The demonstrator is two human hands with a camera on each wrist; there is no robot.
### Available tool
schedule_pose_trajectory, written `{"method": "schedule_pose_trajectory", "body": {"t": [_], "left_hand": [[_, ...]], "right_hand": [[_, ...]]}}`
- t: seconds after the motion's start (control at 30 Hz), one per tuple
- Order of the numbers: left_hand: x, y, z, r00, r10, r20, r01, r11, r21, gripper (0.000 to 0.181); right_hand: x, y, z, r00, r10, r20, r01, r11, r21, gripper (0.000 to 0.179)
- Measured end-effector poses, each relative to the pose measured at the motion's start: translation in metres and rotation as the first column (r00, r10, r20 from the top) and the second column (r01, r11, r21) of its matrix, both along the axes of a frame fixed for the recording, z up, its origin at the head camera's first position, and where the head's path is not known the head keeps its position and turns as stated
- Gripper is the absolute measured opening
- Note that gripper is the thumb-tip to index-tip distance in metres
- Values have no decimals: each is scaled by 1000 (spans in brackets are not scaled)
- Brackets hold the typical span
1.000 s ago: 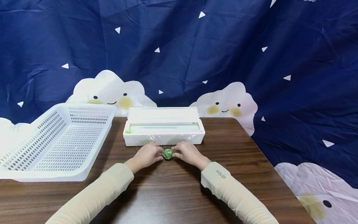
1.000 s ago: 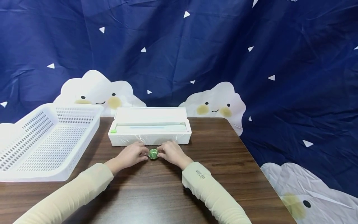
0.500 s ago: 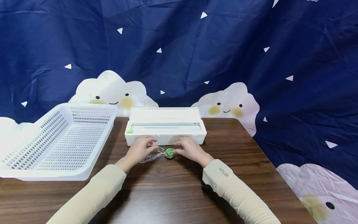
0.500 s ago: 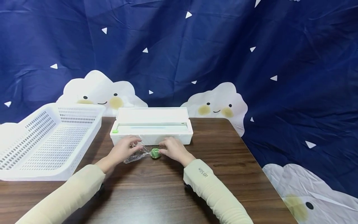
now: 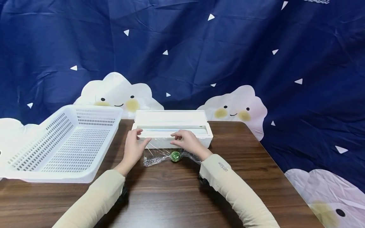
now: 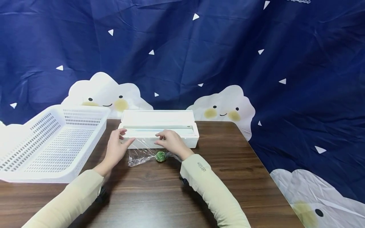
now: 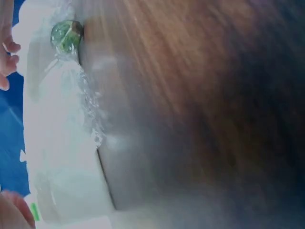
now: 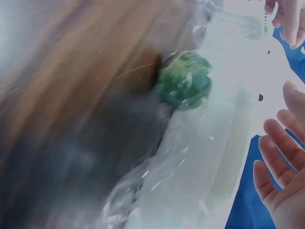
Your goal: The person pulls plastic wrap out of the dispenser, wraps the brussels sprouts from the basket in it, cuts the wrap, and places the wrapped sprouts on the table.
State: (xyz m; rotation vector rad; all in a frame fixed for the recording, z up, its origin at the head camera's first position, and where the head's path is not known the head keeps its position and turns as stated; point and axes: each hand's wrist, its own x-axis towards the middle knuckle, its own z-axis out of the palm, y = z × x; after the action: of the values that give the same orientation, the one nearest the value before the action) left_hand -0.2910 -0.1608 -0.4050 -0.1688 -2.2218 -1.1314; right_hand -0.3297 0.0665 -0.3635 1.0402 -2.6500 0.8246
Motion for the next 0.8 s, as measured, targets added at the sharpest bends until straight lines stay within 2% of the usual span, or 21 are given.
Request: {"method": "schedule_pose_trajectory", "body": {"t": [0.13, 0.23, 0.37, 0.5, 0.57, 0.63, 0.8], "left_hand": [[-2, -10, -5, 998, 62, 10, -62, 997, 47, 62], [-4, -18, -9, 993, 58, 104, -66, 995, 79, 71], [-7, -30, -11, 967, -4, 256, -31, 991, 132, 78], [-14, -38, -14, 931, -90, 355, 21, 981, 192, 83], [-17, -39, -14, 916, -133, 377, 49, 973, 225, 84], [-20, -40, -15, 910, -159, 383, 67, 967, 244, 84], [-25, -41, -18, 907, -198, 371, 84, 949, 303, 77]], "right_hand": [[-8, -15, -1, 1000, 3, 24, -2, 997, -73, 28], [-14, -26, -2, 1000, 10, 30, -7, 994, -112, 27], [-21, -38, -3, 998, 13, 69, -3, 990, -141, 29], [-27, -50, -4, 995, 19, 94, -5, 988, -151, 32], [-29, -56, -4, 995, 31, 90, -16, 987, -157, 32], [-31, -63, -3, 996, 40, 82, -27, 987, -158, 31], [-36, -83, -4, 995, 41, 96, -27, 989, -144, 30]]}}
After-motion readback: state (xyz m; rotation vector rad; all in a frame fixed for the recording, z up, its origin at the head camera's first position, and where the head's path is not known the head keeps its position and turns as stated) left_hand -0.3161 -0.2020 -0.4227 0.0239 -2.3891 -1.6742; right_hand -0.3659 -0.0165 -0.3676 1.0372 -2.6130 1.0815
